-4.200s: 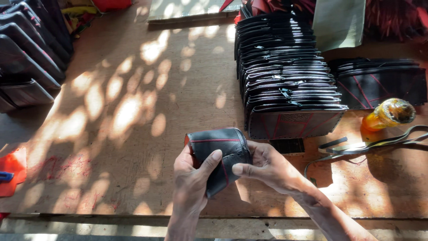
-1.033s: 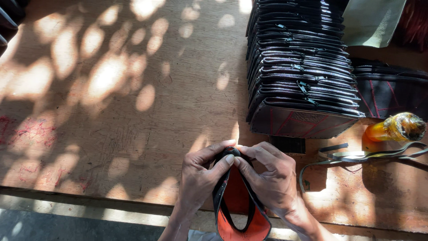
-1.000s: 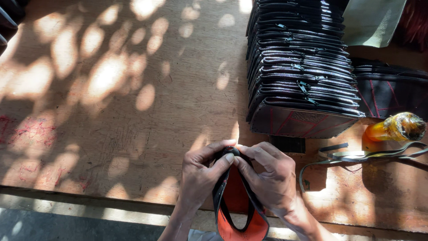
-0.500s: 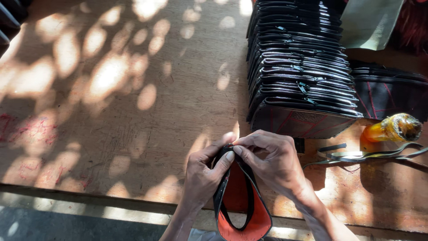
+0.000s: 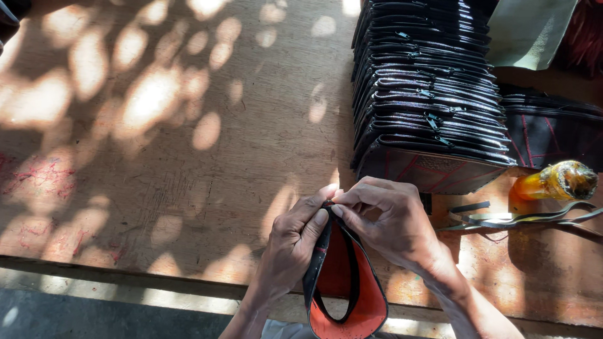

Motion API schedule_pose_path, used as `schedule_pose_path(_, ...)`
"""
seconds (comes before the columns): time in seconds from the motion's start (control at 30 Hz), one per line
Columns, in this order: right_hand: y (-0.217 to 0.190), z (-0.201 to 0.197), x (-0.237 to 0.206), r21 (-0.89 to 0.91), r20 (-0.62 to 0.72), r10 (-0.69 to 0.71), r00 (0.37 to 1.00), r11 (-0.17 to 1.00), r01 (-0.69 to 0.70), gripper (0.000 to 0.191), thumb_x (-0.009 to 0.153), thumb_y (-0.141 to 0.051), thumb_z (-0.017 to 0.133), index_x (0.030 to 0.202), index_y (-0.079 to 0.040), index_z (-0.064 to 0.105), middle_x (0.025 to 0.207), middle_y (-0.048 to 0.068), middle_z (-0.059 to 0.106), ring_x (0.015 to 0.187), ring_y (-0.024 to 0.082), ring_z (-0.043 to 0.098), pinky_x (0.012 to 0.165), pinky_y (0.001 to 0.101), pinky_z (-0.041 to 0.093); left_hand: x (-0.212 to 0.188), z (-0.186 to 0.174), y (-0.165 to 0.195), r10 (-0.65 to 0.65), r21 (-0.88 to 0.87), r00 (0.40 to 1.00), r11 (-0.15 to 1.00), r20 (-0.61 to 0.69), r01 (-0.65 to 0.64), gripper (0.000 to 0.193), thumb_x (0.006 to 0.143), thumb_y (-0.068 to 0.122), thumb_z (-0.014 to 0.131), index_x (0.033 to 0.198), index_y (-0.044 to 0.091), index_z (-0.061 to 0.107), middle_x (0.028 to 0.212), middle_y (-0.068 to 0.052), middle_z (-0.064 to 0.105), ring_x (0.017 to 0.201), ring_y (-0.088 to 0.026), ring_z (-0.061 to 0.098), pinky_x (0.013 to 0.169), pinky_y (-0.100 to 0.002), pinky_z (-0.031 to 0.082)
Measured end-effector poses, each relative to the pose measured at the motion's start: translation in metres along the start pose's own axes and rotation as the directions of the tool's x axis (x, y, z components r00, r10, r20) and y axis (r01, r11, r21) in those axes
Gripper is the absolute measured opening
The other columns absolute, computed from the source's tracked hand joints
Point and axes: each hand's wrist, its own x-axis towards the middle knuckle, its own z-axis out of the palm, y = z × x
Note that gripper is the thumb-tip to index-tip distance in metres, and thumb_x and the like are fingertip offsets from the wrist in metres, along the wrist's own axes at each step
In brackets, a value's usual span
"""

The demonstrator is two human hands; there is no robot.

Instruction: The person sews a black leather pouch with red stitching using a needle and thread. They open the pouch, align the edges, and stitch along the seams by hand, then place the finished pouch on a stack of similar items.

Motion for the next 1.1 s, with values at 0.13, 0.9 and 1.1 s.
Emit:
schedule_pose_path(0.13, 0.003, 0.006, -0.002, -0.193, -0.015, -0.056, 0.998, 0.980, 0.052, 0.011, 0.082, -0.007, 0.082, 0.091, -0.003, 0.075, 0.083, 0.006, 0.072, 0.072, 0.010, 0.073, 0.062, 0.0228, 0.059, 0.003, 0.001, -0.003, 0.028, -0.072, 1.000, 0.997, -0.008, -0.029, 0.037, 0.104, 0.014, 0.056, 0.138, 0.004, 0.064, 0.119, -0.012, 0.076, 0.100, -0.014, 0.071, 0.086, -0.026, 0.058)
schedule_pose_path(0.9, 0.000, -0.001, -0.015, 0.132, 0.024, 0.184, 0.983, 0.974, -0.185, 0.017, 0.084, -0.009, 0.080, 0.099, -0.002, 0.081, 0.086, 0.004, 0.078, 0.076, 0.008, 0.074, 0.066, 0.0211, 0.061, -0.002, 0.004, -0.005, 0.211, 0.124, 0.976, 0.971, -0.056, -0.203, 0.035, 0.104, 0.012, 0.059, 0.136, 0.002, 0.063, 0.111, -0.016, 0.079, 0.095, -0.019, 0.079, 0.078, -0.030, 0.063)
schedule_pose_path(1.1, -0.004, 0.006, -0.018, 0.015, -0.033, 0.187, 0.982, 0.982, -0.186, 0.018, 0.082, -0.011, 0.082, 0.099, -0.004, 0.082, 0.081, 0.005, 0.077, 0.068, 0.009, 0.072, 0.059, 0.0220, 0.057, -0.005, 0.009, -0.008, 0.213, 0.119, 0.973, 0.972, -0.094, -0.201, 0.036, 0.104, 0.011, 0.058, 0.138, 0.003, 0.061, 0.115, -0.016, 0.078, 0.097, -0.020, 0.078, 0.079, -0.031, 0.063)
